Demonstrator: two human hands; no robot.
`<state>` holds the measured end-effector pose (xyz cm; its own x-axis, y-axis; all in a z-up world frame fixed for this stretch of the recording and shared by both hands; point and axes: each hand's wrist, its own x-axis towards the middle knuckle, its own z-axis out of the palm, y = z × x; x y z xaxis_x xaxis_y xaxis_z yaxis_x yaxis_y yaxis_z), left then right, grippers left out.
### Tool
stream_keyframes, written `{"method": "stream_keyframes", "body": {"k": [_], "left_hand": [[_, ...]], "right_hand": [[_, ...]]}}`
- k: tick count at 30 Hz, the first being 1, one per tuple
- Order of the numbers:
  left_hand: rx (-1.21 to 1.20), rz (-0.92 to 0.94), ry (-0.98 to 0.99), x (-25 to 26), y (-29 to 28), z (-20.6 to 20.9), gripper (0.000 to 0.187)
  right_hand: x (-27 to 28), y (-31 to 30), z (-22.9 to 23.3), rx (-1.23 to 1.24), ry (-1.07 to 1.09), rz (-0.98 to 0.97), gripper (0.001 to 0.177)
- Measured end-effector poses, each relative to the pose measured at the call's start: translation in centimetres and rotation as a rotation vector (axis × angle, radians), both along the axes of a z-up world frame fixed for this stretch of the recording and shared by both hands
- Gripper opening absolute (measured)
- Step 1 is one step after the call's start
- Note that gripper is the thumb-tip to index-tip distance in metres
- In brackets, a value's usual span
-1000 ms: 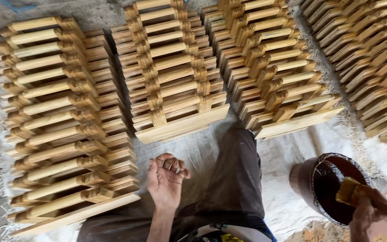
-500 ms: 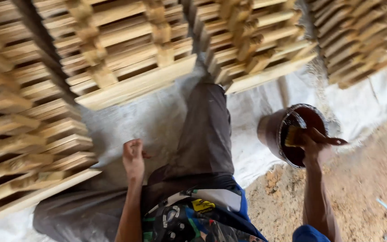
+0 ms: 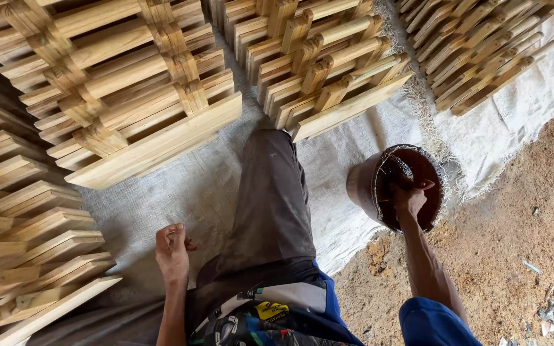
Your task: A person uses a paintbrush to apply dark stain to a series of small wooden structures laid out on a protective sheet.
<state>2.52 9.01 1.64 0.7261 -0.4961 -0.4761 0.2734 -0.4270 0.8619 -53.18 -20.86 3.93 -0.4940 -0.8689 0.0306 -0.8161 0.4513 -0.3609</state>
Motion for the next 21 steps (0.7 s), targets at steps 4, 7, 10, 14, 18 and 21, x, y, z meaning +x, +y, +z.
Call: {"method": "stream_keyframes", "body": {"k": [4,7,10,14,18,21], "left_hand": [[0.182,-0.131,0.014,0.2,-0.3,0.4,0.045],[0.169,-0.123,0.014,0.2,-0.4,0.4,0.043],[0.197,-0.128,0.010,0.3,-0.4,0.5,0.044],[0.251,-0.131,0.040,0.4,-0.9,1.3,0.045],[0.257,-0.166,0.015,0.4,-1.1,0.9,0.061],[0.311,-0.113,0.059,-0.1,-0.1,0.8,0.047]], "right_hand": [[-1.5,-0.6,-1.5,0.111,-0.051,0.042,0.022],[-2.6,-0.4,-2.0,0.076,0.038,0.128,0.014],[-0.5,1.3,2.4,-0.114,0.023,0.269,0.009],[0.9,2.9,5.8,-0.577,0.156,0.401,0.026],[2.7,5.1,5.1,-0.316,0.019,0.406,0.026],[5.2,4.3,7.7,-0.333,-0.165,-0.149,0.028]]}}
